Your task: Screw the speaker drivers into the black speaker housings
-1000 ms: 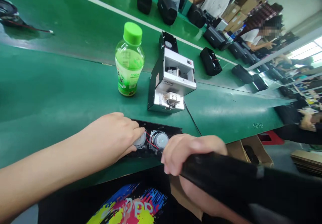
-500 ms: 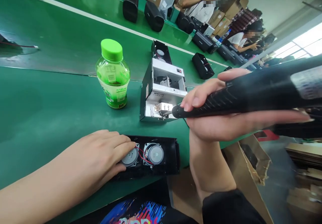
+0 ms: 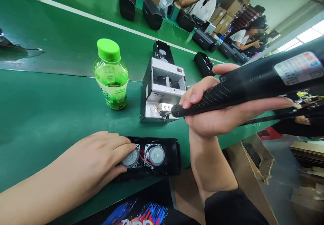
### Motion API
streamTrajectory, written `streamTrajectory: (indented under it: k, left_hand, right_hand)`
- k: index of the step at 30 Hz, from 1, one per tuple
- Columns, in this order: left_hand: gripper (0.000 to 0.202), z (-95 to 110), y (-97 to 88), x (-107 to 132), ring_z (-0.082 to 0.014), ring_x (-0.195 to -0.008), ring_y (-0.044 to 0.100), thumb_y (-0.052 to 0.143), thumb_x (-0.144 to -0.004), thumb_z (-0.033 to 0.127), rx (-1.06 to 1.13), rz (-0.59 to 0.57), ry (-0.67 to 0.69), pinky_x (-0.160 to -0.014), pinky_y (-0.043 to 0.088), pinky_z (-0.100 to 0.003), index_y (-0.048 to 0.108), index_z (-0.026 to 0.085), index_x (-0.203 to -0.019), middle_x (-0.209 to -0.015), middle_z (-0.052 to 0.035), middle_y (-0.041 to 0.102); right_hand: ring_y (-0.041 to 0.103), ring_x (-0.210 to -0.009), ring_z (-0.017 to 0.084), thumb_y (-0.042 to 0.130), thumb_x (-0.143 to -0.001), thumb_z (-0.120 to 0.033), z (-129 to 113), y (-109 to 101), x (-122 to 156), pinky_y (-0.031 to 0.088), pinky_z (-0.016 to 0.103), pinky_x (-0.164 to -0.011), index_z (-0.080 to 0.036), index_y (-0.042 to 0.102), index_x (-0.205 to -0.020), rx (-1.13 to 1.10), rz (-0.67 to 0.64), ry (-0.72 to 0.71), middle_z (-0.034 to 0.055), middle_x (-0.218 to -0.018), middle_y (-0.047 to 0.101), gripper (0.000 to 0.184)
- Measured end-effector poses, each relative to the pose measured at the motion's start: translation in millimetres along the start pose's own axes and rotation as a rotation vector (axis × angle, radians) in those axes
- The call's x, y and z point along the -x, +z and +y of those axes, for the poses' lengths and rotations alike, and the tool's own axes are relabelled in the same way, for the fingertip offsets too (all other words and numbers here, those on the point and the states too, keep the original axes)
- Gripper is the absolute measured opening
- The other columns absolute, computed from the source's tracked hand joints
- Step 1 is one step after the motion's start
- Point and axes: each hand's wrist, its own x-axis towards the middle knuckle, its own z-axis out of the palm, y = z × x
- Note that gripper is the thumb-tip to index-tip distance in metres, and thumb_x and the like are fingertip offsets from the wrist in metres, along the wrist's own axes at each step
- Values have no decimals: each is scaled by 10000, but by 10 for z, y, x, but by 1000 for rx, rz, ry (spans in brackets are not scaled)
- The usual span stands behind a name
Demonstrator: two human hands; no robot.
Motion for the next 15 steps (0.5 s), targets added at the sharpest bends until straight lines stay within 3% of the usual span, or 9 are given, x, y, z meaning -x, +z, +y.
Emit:
streamTrajectory:
  k: [5,11,15]
  left_hand:
    - [289,16,10,-6,-302,-968,934,705,-1123,177,-3,-6,11,-854,721,-477,858,227,-1363,-1219,-74,975]
    - [302,43,22,-12,-307,-964,928,766,-1070,135,-18,3,12,-866,714,-493,845,226,-1347,-1209,-73,971]
    - [291,31,11,-16,-302,-963,928,752,-1088,133,-22,20,19,-856,715,-495,833,210,-1357,-1202,-78,966]
  right_hand:
    - [604,-456,177,607,-1047,-1126,54,-3,-11,439,332,-431,-297,877,-1125,-52,53,-36,-46,-613,678,876]
    - [608,-472,176,630,-1012,-1155,107,-37,-22,424,324,-449,-317,890,-1129,-87,51,8,-40,-638,676,886]
    - [603,-443,174,778,-953,-1116,-4,-10,23,431,323,-410,-289,919,-1093,-119,45,77,-43,-593,694,851]
